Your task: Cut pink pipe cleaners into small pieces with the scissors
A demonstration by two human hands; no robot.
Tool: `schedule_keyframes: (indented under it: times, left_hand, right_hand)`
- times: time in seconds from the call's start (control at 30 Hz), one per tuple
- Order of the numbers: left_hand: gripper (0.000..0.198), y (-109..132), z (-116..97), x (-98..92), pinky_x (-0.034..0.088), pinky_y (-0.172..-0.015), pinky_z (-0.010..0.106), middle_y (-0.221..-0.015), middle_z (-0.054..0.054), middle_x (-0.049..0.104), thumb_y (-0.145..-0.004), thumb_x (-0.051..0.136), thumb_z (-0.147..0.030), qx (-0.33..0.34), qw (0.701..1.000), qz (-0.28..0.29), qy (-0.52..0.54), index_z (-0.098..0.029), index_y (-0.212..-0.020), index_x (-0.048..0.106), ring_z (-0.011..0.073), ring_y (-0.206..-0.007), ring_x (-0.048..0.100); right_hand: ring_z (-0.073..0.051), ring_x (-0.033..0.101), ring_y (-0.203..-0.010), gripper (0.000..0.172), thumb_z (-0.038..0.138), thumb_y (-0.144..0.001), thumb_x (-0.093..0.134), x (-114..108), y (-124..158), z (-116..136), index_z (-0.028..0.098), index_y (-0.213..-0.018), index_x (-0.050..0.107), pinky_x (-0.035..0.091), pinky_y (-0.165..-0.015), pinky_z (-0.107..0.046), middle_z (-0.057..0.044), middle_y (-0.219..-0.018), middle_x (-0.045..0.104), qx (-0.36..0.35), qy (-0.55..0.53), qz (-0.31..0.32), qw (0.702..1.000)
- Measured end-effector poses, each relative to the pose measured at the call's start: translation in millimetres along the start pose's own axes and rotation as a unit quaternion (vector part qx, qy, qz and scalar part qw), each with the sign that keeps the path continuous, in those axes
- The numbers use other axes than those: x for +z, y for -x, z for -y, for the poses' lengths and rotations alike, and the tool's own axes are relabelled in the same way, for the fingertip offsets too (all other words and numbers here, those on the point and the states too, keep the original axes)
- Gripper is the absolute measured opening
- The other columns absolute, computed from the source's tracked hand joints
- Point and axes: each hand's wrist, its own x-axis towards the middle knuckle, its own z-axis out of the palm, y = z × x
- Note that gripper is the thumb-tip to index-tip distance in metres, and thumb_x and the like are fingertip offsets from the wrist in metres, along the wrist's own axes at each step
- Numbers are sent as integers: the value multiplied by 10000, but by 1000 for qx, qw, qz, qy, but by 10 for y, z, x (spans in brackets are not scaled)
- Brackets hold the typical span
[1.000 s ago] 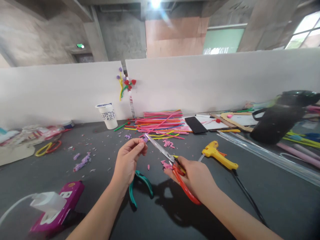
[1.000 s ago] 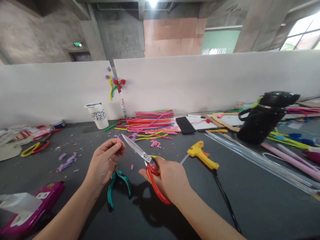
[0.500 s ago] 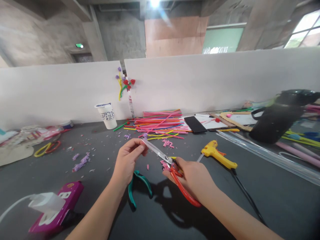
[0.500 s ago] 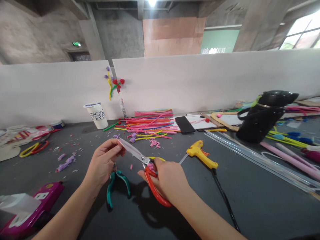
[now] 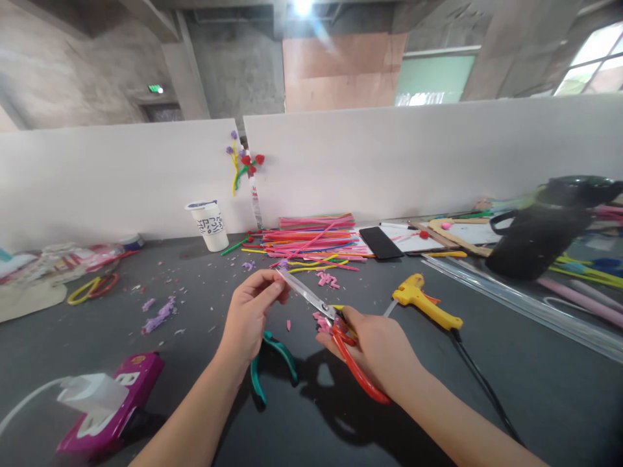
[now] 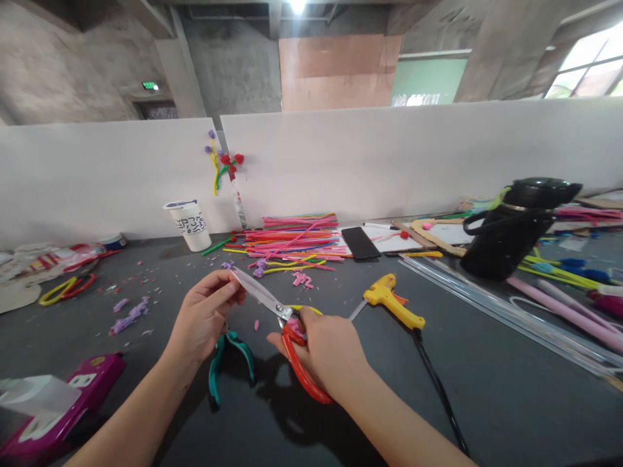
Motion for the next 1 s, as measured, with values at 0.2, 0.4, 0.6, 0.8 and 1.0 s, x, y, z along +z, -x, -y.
schedule_keyframes:
  times: [0.2,0.4,0.6,0.8,1.0]
  left_hand:
    - [44,12,5,24,389,-581,208,-607,-19,560,-664,612,-202,-9,1000,-10,20,-164,-681,599,89,-573,496]
    - [35,3,13,9,391,-587,210,-614,-21,565,-673,603,-199,-9,1000,-9,15,-167,-681,595,89,-579,506]
    - [36,-1,31,-1,396,-590,211,-626,-21,568,-672,608,-187,-3,1000,-6,22,-162,-695,594,84,-583,508]
    - [43,-4,30,-14,399,-596,210,-652,-8,587,-692,592,-195,-11,1000,-1,19,-160,-717,591,87,-598,516]
    - [43,-10,36,-12,396,-590,207,-639,-10,585,-690,590,-195,-15,1000,-5,20,-158,-711,588,89,-593,515]
  right_hand:
    - [-170,567,-508,394,575,-751,367,1,7,-3,211,-735,517,254,-449,-240,-5,-555,603,-6,-3,-14,1000]
    - [-167,560,-499,433,616,-741,361,26,3,-21,214,-749,521,249,-451,-240,3,-533,589,-11,-4,-18,1000]
    - [-177,572,-527,390,553,-778,352,31,-2,-42,205,-754,527,254,-464,-244,-18,-571,609,-19,4,-14,1000]
    - [-166,563,-513,389,582,-755,373,-37,1,-7,215,-669,471,251,-458,-234,-2,-539,590,18,-34,4,999]
    - [-168,569,-518,413,605,-742,367,-26,-8,-3,211,-719,489,241,-453,-235,-9,-561,605,15,-17,18,1000]
